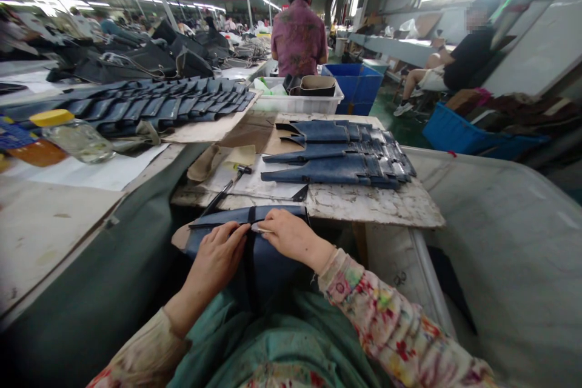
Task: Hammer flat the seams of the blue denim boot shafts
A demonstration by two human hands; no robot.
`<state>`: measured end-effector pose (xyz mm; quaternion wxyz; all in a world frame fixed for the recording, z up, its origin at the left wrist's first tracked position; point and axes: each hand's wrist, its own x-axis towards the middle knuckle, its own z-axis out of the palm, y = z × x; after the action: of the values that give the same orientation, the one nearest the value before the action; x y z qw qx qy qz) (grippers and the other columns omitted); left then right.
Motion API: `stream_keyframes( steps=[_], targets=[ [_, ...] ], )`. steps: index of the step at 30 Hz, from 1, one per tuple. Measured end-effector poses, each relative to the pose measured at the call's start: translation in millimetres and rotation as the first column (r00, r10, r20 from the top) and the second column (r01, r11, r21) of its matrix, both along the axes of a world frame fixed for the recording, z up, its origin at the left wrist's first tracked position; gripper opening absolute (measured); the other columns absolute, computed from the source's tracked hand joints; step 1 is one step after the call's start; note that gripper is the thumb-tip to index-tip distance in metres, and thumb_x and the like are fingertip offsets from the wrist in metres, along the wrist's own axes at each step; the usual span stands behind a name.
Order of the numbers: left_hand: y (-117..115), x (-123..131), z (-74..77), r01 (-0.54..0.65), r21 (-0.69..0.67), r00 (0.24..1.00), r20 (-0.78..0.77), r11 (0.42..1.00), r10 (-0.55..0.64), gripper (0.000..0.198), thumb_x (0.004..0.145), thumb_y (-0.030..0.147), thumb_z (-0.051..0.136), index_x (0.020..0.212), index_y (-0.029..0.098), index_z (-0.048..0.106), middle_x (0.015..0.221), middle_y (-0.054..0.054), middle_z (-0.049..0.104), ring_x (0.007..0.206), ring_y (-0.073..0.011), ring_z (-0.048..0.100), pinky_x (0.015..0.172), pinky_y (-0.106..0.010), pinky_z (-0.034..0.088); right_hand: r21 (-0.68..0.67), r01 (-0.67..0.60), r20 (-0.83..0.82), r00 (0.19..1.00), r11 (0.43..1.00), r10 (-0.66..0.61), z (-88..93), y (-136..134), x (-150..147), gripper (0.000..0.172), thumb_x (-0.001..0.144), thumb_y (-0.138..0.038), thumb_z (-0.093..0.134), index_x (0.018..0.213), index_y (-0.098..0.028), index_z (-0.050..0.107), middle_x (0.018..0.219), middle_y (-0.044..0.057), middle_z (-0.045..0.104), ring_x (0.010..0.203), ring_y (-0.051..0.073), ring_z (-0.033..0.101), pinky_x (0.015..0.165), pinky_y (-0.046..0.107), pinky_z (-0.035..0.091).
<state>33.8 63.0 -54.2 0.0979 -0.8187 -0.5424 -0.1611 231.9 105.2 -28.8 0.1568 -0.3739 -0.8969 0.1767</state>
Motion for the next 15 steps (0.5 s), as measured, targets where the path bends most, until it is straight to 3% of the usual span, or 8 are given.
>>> stream_keyframes(
  steps=[5,11,15],
  targets=[
    [2,-1,4.3,-0.008,-0.028,1.0,-0.002,1.0,0.008,0.027,0.092,0.023,0.038,0.11,0.019,0.059,0.105,-0.008,0.062,0.093,-0.021,0.056,0.078,-0.034,0.046,-0.012,-0.016,-0.057,0.998,1.0,0.015,-5.1,1,3,0.028,0.089,-0.02,0.05,0.114,-0.018,0.062,0.103,0.007,0.059,0.098,0.017,0.053,0.09,0.031,0.042],
    [15,8,18.0,-0.015,-0.081,1.0,0.006,0.997,0.016,0.018,0.09,0.02,0.04,0.089,0.018,0.058,0.089,-0.007,0.058,0.086,-0.0208,0.053,0.079,-0.034,0.046,-0.05,-0.021,-0.084,0.996,0.999,0.017,-2.8,3,3,0.026,0.088,-0.018,0.052,0.111,-0.017,0.065,0.1,0.007,0.061,0.096,0.017,0.055,0.089,0.031,0.043],
    [18,7,19.2,0.05,-0.11,0.999,0.012,0.993,-0.049,0.021,0.088,0.013,0.039,0.094,0.015,0.059,0.092,-0.008,0.058,0.085,-0.0211,0.053,0.079,-0.035,0.048,-0.107,-0.024,-0.124,0.992,0.994,0.011,-1.6,7,3,0.027,0.088,-0.019,0.052,0.112,-0.018,0.065,0.102,0.007,0.063,0.097,0.017,0.057,0.09,0.031,0.044]
  ],
)
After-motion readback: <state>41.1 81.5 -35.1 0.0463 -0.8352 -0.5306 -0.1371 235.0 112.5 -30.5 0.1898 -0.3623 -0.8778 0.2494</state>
